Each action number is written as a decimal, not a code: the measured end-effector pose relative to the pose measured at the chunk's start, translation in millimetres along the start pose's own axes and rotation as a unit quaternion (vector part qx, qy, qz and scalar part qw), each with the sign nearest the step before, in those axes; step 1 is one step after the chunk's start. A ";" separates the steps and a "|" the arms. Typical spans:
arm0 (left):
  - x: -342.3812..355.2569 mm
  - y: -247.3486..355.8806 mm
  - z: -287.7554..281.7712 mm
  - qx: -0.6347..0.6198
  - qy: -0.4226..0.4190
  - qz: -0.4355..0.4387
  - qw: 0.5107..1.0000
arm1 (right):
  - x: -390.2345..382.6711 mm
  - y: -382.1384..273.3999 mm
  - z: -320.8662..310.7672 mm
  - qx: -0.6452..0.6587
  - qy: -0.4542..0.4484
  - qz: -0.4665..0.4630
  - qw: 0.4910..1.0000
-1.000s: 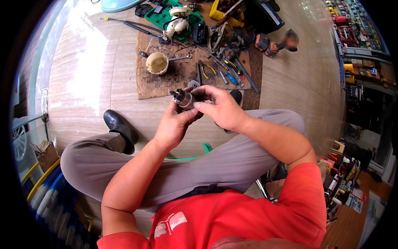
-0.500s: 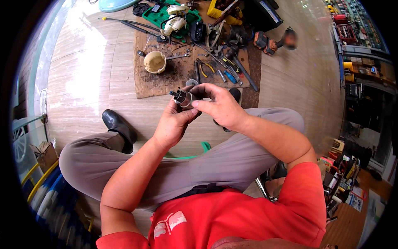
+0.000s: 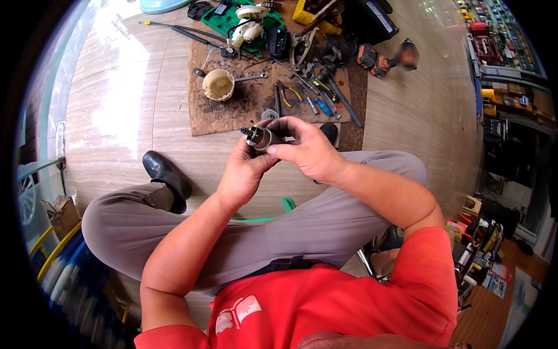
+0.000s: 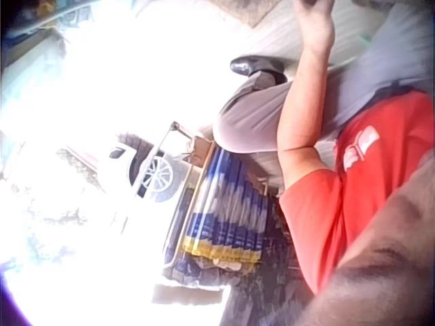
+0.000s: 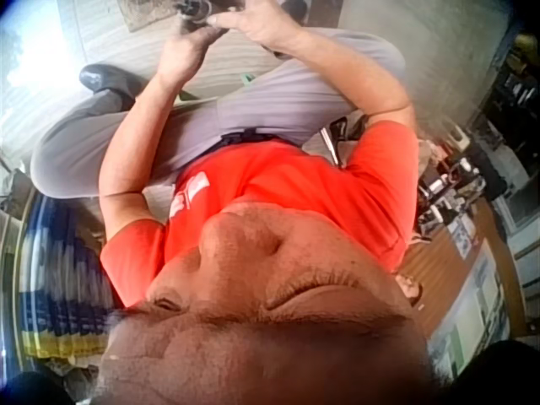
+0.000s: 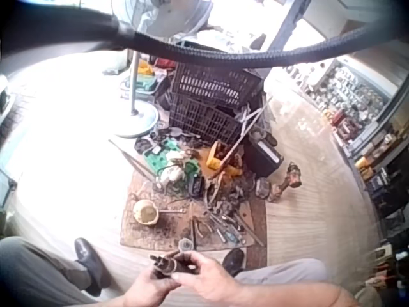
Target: The person handles a white plastic housing and a metal motor assembly by hand, fitting the components together and turning them over.
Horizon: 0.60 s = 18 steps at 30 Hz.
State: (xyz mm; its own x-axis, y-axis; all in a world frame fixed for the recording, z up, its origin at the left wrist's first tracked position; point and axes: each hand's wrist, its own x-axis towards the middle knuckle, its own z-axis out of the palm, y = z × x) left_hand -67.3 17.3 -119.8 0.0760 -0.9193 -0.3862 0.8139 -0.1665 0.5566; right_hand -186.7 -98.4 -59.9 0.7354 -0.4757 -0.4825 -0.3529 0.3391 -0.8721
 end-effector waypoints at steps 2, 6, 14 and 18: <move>-0.7 0.4 -0.3 -0.028 -0.001 -0.005 1.000 | 0.3 -0.2 0.9 0.005 -0.003 0.000 1.000; 0.2 1.3 -0.7 -0.042 -0.005 -0.012 0.999 | 0.4 0.5 -1.2 -0.015 -0.009 -0.019 1.000; 1.5 1.5 -0.7 -0.054 -0.009 -0.022 0.998 | -1.7 -3.8 -1.1 -0.016 -0.009 -0.024 1.000; 0.6 3.0 0.0 -0.056 0.000 -0.029 0.998 | -2.2 -6.5 -3.1 -0.016 -0.010 -0.028 0.999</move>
State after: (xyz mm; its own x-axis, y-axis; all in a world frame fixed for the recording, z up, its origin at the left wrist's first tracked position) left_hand -64.8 16.3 -118.3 0.0268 -0.9094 -0.4150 0.8765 -0.1782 0.4471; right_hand -187.8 -102.0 -53.5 0.7661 -0.4768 -0.4310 -0.3284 0.2859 -0.9002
